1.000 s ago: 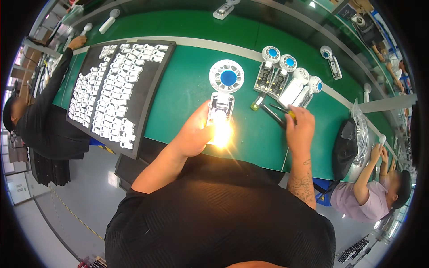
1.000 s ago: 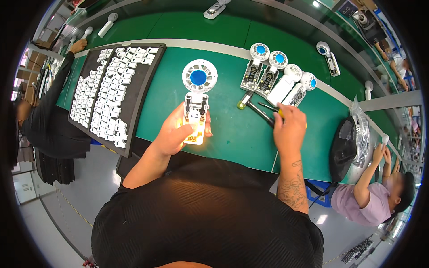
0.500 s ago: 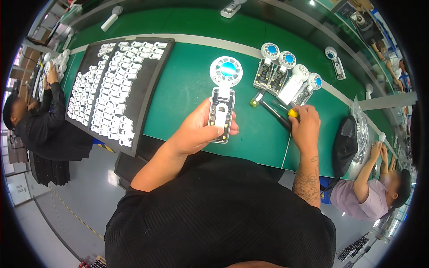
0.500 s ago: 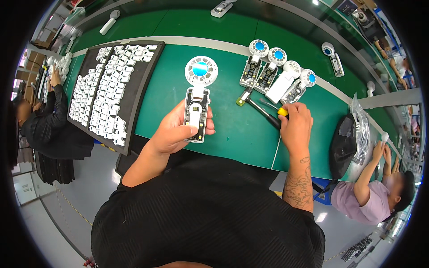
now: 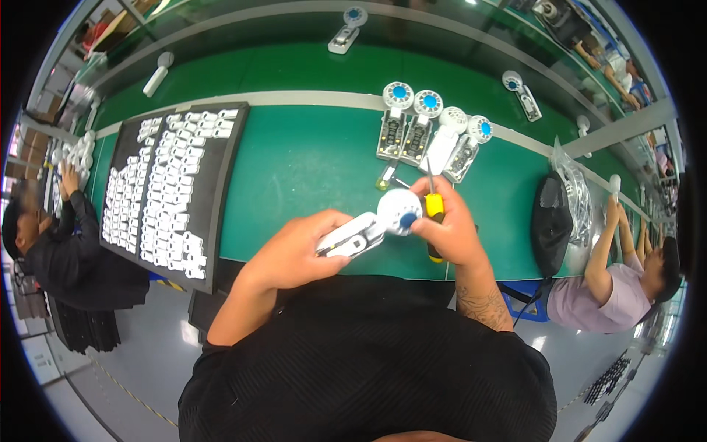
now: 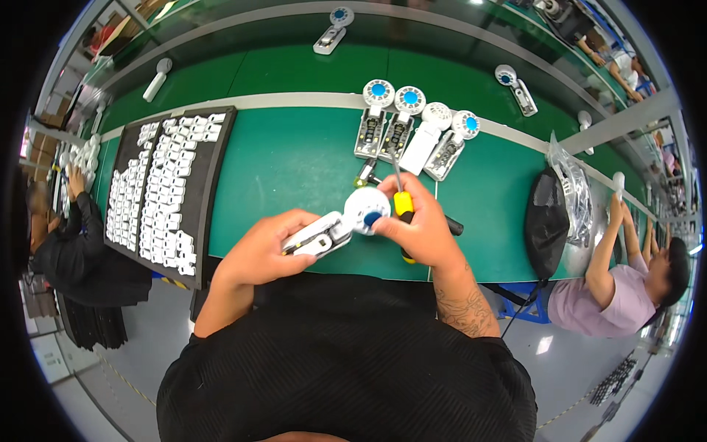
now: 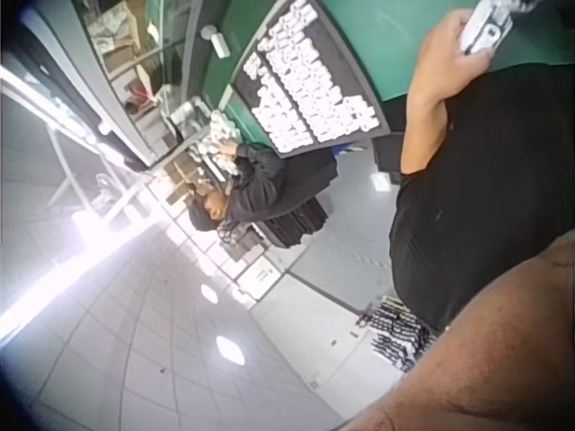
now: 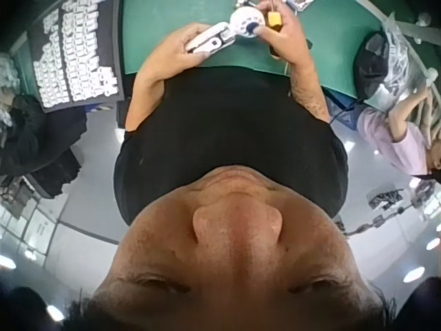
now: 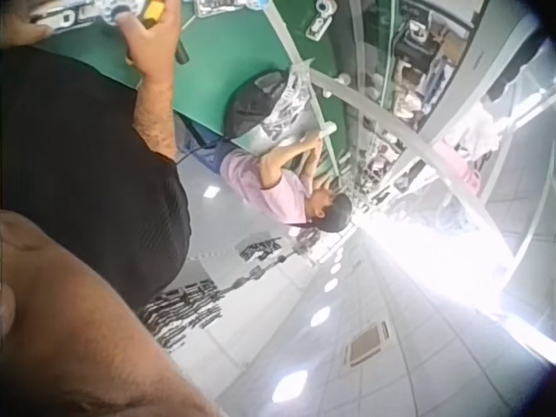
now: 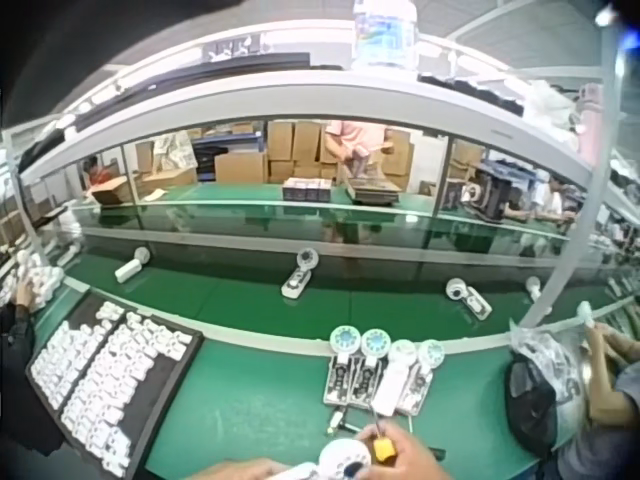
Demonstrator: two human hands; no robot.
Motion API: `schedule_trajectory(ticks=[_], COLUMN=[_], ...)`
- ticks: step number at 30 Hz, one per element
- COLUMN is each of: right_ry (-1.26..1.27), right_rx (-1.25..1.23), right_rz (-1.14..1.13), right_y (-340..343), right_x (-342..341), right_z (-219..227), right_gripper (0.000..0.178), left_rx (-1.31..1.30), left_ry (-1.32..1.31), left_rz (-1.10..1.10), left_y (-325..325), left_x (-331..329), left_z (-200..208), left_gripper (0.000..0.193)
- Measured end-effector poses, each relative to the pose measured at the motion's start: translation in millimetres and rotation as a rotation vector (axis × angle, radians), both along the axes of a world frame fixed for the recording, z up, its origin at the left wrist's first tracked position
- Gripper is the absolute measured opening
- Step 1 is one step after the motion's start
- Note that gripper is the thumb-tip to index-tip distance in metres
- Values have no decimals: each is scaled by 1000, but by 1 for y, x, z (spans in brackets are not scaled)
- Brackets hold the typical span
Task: Assembling and testing electronic components at a manual assembly station on a production floor.
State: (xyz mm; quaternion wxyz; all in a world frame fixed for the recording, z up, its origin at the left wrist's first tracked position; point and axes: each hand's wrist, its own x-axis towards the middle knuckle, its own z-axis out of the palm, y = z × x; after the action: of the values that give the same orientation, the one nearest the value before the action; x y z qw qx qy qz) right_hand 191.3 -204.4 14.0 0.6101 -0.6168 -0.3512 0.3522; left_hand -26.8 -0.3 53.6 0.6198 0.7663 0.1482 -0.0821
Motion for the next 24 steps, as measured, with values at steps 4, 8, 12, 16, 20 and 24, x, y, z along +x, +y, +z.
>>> schedule_trajectory(ticks=[4,8,12,16,20,24], right_ry=[-182,184,215,197,56,-34], right_rx=[-103,-187,-88,-27,-19,-76], right_rz=[258,533,530,521,466,343], right_y=[-2,-7,-7,-1,1,5], right_x=[-1,-10,-23,-33,-44,-62], right_z=[14,17,25,24,20,-8], right_gripper=[62,70,59,56,44,33], left_rx=[284,-138,-641,-1092,-1080,-677], left_ry=[-412,-156,-185,-344,-334,-239], left_rz=[-302,21,174,227,515,276], left_y=[13,17,22,7,-41,-55], left_x=[-4,-9,-9,-3,-1,-6], left_z=[-7,-4,-25,-48,-42,-69], left_gripper=[46,46,44,48,48,52])
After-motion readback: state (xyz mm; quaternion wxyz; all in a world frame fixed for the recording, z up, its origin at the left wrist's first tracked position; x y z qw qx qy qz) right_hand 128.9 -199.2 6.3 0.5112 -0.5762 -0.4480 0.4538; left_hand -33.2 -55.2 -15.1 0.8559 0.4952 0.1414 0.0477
